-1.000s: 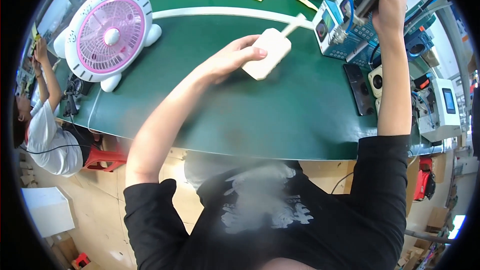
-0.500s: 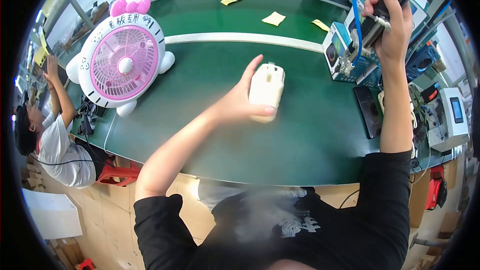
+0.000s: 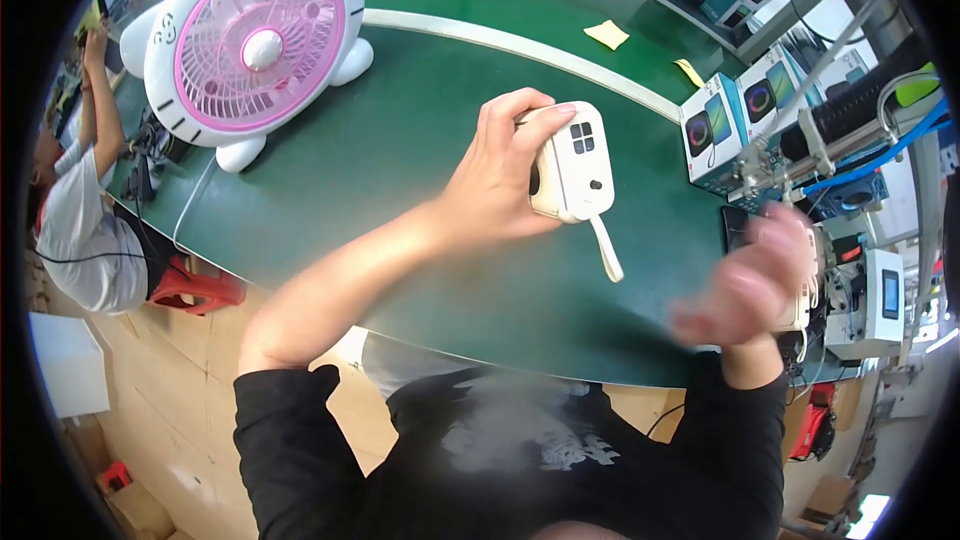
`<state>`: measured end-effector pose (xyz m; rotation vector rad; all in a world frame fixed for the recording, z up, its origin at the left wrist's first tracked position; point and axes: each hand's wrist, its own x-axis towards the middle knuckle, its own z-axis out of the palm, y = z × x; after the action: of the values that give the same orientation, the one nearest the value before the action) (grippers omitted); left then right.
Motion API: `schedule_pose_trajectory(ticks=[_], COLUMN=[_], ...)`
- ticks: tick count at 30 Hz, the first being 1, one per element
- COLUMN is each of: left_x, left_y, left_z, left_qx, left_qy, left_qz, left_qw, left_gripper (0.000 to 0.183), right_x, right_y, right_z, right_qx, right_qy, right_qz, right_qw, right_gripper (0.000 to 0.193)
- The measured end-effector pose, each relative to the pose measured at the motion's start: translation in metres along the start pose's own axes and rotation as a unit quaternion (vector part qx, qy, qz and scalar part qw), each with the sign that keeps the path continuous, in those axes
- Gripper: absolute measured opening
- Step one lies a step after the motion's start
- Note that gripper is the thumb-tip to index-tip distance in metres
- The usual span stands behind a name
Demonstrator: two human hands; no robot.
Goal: The person secures screws into a small white electronic device using an electric screwdriver.
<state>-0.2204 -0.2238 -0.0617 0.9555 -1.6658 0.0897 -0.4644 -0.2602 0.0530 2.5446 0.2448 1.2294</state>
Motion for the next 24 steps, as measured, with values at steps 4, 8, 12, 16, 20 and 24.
schedule_pose_trajectory(ticks=[4, 8, 12, 16, 20, 24], left_x=[0.0, -0.003, -0.002, 0.004, -0.001, 0.002], left_y=[0.005, 0.007, 0.005, 0.007, 0.001, 0.001], left_z=[0.001, 0.004, -0.004, -0.017, -0.019, -0.018], left_qx=[0.012, 0.036, 0.041, -0.024, -0.125, -0.238], left_qy=[0.04, 0.077, 0.057, -0.048, -0.134, -0.161], left_qz=[0.011, 0.012, 0.003, -0.04, -0.1, -0.179], left_qw=[0.999, 0.996, 0.998, 0.998, 0.978, 0.941], left_gripper=[0.097, 0.096, 0.097, 0.101, 0.108, 0.093], right_x=[-0.007, -0.017, -0.017, -0.037, -0.053, -0.072], right_y=[-0.022, -0.031, -0.024, -0.016, -0.009, -0.009], right_z=[0.068, 0.101, 0.111, 0.111, 0.102, 0.103], right_qx=[0.189, 0.351, 0.334, 0.306, 0.271, 0.298], right_qy=[-0.059, -0.055, -0.039, -0.029, -0.087, -0.065], right_qz=[0.292, 0.442, 0.433, 0.419, 0.369, 0.365], right_qw=[0.936, 0.823, 0.837, 0.855, 0.885, 0.88], right_gripper=[0.099, 0.105, 0.095, 0.084, 0.079, 0.076])
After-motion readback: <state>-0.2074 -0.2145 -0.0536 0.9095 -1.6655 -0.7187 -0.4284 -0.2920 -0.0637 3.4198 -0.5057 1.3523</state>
